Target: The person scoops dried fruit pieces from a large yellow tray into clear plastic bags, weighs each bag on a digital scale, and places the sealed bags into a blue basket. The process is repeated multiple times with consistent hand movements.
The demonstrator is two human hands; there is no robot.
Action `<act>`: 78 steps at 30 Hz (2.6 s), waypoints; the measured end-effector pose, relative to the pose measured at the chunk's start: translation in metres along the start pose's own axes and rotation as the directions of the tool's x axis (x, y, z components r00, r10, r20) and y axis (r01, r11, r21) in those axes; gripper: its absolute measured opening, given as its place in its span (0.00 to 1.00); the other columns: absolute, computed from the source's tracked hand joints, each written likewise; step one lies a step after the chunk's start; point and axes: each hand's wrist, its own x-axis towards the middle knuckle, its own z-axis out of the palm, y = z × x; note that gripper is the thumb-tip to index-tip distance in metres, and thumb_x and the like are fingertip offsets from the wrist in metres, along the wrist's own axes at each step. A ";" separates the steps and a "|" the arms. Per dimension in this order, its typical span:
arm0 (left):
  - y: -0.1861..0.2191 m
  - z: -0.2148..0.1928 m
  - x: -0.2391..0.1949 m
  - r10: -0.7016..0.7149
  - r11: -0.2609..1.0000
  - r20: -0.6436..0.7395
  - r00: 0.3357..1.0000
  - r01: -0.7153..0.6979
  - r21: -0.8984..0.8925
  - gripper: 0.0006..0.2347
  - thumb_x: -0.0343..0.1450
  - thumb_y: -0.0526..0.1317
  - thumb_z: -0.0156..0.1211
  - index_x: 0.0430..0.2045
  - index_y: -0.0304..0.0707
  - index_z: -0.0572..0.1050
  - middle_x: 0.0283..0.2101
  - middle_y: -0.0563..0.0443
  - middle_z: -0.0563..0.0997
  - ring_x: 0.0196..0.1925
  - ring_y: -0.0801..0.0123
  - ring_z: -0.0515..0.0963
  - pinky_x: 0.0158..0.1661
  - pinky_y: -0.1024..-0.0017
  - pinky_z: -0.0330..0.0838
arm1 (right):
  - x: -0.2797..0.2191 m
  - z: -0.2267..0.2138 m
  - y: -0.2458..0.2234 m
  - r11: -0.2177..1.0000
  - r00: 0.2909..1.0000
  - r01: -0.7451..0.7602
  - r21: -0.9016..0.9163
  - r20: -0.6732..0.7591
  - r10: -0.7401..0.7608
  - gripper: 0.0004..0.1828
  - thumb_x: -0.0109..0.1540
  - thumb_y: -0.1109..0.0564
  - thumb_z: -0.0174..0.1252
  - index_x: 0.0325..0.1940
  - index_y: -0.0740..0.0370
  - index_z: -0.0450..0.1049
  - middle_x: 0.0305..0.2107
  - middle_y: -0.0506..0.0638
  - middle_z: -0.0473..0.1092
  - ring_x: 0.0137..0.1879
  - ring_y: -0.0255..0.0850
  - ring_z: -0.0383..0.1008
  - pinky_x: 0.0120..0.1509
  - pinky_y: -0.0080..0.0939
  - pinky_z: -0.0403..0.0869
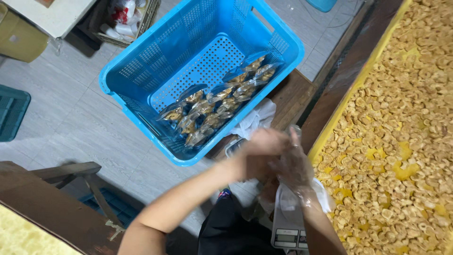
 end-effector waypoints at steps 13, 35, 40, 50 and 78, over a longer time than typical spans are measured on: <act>0.103 0.120 -0.007 0.096 0.992 0.113 0.989 -0.104 0.067 0.08 0.68 0.34 0.60 0.39 0.37 0.78 0.45 0.51 0.78 0.49 0.59 0.76 0.54 0.62 0.71 | -0.016 0.011 -0.037 0.162 0.844 0.355 -0.921 0.242 -0.478 0.38 0.55 0.28 0.59 0.63 0.48 0.71 0.58 0.64 0.66 0.61 0.63 0.67 0.57 0.60 0.72; -0.112 0.150 -0.228 -0.905 0.330 -0.279 0.321 0.944 0.016 0.11 0.75 0.41 0.62 0.41 0.32 0.85 0.36 0.36 0.84 0.39 0.54 0.84 0.44 0.56 0.79 | -0.094 -0.054 -0.045 0.937 1.000 -0.018 -0.350 0.009 0.023 0.28 0.61 0.47 0.59 0.59 0.68 0.74 0.62 0.58 0.69 0.63 0.46 0.72 0.68 0.43 0.69; -0.073 0.121 -0.198 -0.901 0.201 -0.420 0.108 0.963 -0.182 0.10 0.67 0.43 0.70 0.32 0.35 0.85 0.27 0.40 0.84 0.29 0.64 0.84 0.37 0.62 0.77 | -0.110 -0.065 -0.038 0.948 0.977 -0.210 -0.237 -0.022 0.211 0.26 0.61 0.50 0.59 0.58 0.67 0.74 0.58 0.56 0.71 0.62 0.45 0.72 0.66 0.42 0.69; 0.149 0.099 -0.211 -0.895 0.377 -0.433 0.104 0.693 -0.614 0.07 0.71 0.36 0.65 0.35 0.28 0.82 0.26 0.60 0.80 0.28 0.83 0.75 0.30 0.80 0.71 | -0.139 -0.044 0.005 0.978 0.913 -0.094 -0.185 0.376 0.159 0.26 0.65 0.53 0.61 0.67 0.61 0.73 0.39 0.50 0.76 0.40 0.34 0.74 0.46 0.34 0.75; 0.479 0.380 -0.356 0.192 0.055 -0.883 -0.428 0.903 -0.425 0.15 0.71 0.27 0.52 0.51 0.36 0.78 0.30 0.33 0.82 0.33 0.47 0.83 0.36 0.56 0.78 | -0.497 0.070 0.088 0.772 -0.158 0.636 -0.009 0.977 0.141 0.14 0.68 0.51 0.55 0.42 0.65 0.77 0.21 0.55 0.74 0.22 0.39 0.73 0.26 0.44 0.72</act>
